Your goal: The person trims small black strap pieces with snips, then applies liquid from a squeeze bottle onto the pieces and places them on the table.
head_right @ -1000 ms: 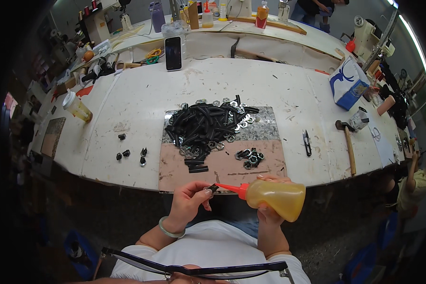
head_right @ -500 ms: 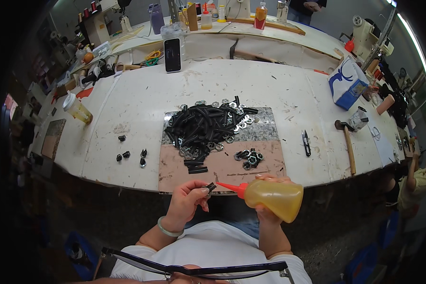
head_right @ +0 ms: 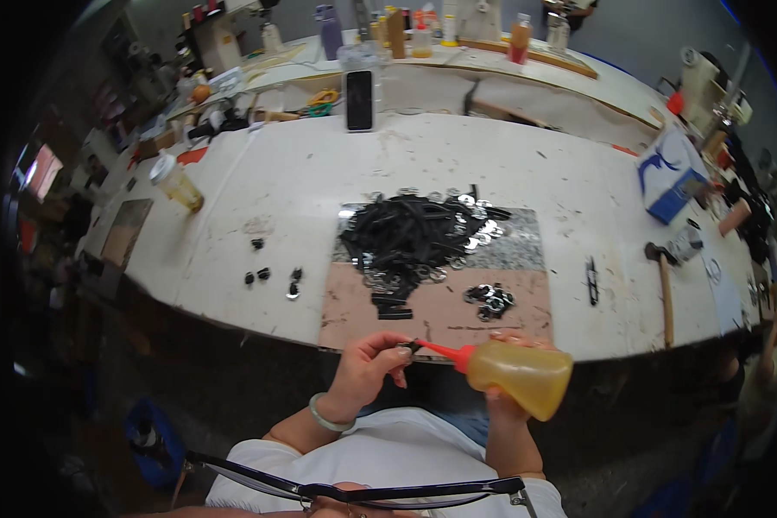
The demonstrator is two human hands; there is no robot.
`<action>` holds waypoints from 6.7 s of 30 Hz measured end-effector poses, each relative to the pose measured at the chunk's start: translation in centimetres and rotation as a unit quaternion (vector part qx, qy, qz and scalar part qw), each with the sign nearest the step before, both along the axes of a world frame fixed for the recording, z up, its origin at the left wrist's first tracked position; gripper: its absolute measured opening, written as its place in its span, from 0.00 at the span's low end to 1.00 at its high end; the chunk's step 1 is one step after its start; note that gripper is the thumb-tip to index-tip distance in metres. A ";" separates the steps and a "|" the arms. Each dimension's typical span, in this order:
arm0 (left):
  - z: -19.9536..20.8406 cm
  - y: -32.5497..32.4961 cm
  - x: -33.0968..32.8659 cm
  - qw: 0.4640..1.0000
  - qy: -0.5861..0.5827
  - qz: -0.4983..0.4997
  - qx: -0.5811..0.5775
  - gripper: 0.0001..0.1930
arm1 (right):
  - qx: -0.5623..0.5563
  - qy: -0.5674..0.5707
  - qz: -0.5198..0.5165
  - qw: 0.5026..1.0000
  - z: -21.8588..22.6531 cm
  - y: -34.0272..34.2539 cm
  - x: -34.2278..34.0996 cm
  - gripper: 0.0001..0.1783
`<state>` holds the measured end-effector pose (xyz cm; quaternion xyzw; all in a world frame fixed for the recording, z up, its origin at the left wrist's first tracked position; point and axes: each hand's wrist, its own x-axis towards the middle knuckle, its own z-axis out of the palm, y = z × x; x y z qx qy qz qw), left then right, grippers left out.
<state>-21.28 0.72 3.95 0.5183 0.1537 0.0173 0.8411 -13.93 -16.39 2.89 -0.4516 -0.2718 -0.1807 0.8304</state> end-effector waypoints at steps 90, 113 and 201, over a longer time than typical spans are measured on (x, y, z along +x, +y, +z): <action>1.1 1.1 0.7 0.995 -0.016 -0.028 -0.095 0.14 | 0.066 0.116 0.074 0.988 -0.5 1.7 0.5 0.38; 0.4 0.7 0.6 0.997 -0.032 0.000 0.068 0.13 | 0.099 0.127 0.088 0.983 -1.4 0.1 0.0 0.39; -1.7 -1.5 2.1 0.972 -0.112 -0.004 -0.207 0.11 | 0.331 0.283 0.250 0.865 1.7 3.3 -0.6 0.30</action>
